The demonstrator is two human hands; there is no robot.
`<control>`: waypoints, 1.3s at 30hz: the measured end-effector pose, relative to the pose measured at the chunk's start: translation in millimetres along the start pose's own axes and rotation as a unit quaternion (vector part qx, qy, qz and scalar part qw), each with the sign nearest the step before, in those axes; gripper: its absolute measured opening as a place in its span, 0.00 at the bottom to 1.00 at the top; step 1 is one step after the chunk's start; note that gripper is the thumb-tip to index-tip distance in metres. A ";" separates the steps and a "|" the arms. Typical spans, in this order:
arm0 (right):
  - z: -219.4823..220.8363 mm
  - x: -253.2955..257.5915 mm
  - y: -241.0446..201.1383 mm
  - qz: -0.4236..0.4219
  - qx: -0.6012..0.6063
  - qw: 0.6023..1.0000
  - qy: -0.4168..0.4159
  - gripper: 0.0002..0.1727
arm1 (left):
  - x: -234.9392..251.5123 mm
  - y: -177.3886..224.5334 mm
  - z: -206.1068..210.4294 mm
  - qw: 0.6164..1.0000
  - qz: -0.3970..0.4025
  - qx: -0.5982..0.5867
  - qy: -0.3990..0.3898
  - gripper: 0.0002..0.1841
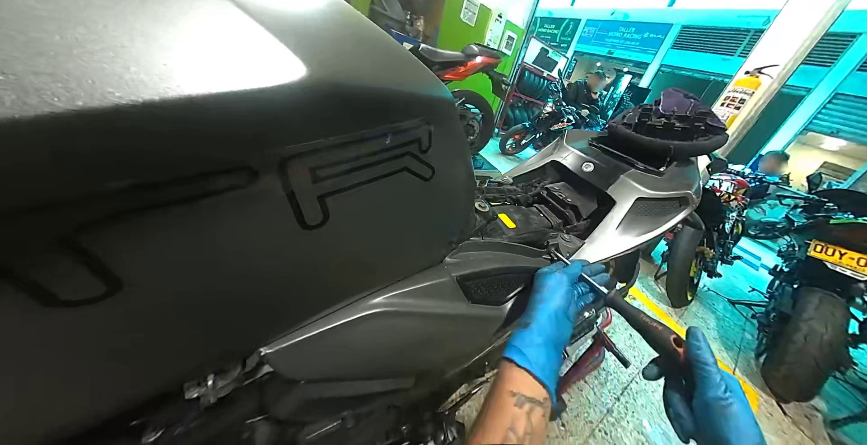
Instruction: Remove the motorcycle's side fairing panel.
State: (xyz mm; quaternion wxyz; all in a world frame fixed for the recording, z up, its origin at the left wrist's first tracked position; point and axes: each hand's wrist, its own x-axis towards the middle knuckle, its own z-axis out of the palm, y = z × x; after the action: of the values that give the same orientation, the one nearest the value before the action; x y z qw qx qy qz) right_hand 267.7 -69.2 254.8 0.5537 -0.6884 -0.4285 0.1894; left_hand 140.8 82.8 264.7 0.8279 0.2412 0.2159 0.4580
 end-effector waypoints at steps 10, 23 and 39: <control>-2.0 -1.0 15.6 -0.433 -0.324 0.831 0.131 0.26 | -5.5 3.4 3.7 0.998 0.042 0.020 0.041 0.11; -4.9 -8.1 -4.3 -0.168 -0.249 0.953 0.026 0.20 | -2.1 -5.6 7.2 0.993 0.067 0.078 0.060 0.12; -1.5 -4.8 0.3 -0.244 -0.425 0.871 0.033 0.28 | -14.4 -16.7 -1.9 0.985 0.102 0.131 0.035 0.16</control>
State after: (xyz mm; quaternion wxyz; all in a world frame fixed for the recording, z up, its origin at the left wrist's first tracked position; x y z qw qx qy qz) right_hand 266.3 -74.0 253.9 0.2504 -0.7369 -0.6031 -0.1746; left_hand 143.6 63.0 255.2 0.7296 0.3523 0.2777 0.5162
